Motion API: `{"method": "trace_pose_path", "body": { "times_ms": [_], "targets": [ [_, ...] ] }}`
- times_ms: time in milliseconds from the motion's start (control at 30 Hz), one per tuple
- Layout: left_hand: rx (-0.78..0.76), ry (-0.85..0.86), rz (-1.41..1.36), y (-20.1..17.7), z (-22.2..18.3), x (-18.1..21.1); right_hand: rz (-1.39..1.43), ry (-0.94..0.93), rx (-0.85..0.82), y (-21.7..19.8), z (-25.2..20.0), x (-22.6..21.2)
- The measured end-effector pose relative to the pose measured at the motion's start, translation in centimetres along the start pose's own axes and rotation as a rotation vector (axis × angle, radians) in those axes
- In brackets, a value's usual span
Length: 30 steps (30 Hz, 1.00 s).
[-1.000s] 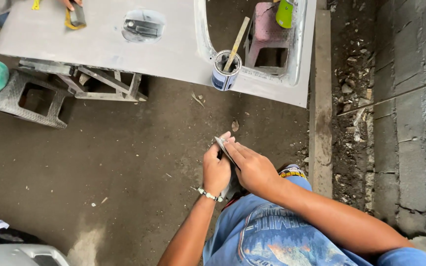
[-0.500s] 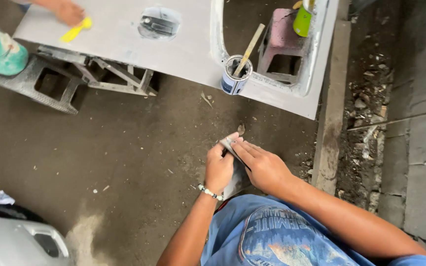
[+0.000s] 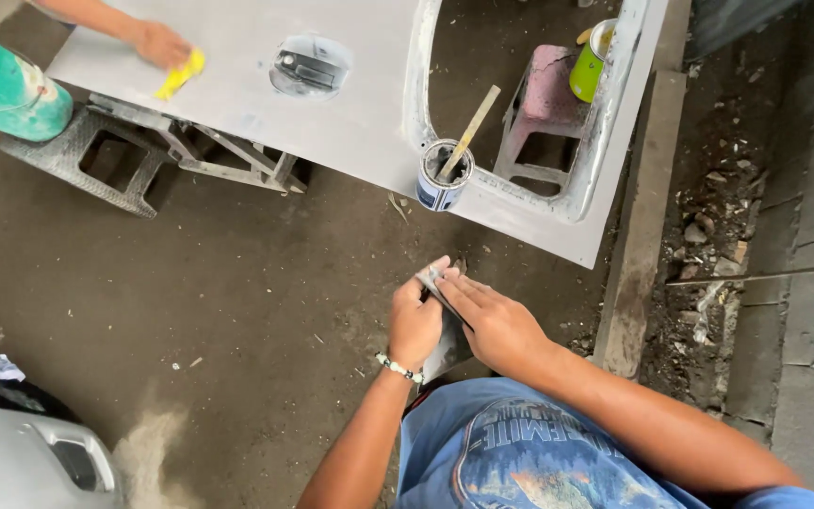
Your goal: The person applies a yellowish body filler to a white car hood using a metal spreader. They smooth the filler across the surface and then scrape excess material from the spreader into a container. The person also uses a sanding block to smooth the filler on the hood.
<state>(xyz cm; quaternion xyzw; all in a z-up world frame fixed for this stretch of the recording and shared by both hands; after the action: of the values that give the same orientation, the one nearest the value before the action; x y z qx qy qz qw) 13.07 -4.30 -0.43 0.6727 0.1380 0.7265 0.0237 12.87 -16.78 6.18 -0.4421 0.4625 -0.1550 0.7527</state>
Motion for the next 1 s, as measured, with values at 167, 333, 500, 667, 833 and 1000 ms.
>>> {"method": "trace_pose_path", "body": {
  "times_ms": [167, 333, 500, 667, 833, 1000],
  "targets": [
    [0.053, 0.069, 0.189, 1.3, 1.1, 1.7, -0.051, 0.100, 0.042, 0.6, 1.0, 1.3],
    [0.001, 0.018, 0.184, 1.4, 1.5, 0.4, -0.024, 0.084, 0.055, -0.2, 1.0, 1.9],
    [-0.047, 0.077, 0.215, 0.8, 2.2, -2.3, -0.037, 0.133, 0.066, -0.9, 0.9, 2.2],
    [-0.048, 0.001, 0.308, -1.3, 2.2, -1.2, 0.144, 0.355, -0.116, -2.4, 0.9, 3.3],
    [-0.007, 0.110, 0.319, -2.8, 2.9, -1.6, 0.564, 0.639, -0.125, 1.7, -1.6, 9.1],
    [0.089, 0.059, 0.284, -3.7, 2.9, -6.0, 1.027, 0.863, -0.132, 5.9, -3.4, 10.3]
  ]
}}
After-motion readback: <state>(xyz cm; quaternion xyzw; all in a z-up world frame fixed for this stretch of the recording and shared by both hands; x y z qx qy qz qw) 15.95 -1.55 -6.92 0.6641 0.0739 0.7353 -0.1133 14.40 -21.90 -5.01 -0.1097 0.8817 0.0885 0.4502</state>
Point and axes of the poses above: each hand's wrist, its own z-axis towards the middle knuckle, its own y-axis out of the palm, x = y × z, the point moved 5 cm from there along z, towards the middle knuckle, and after that the axes turned 11 degrees about y, right-handed, at the moved point
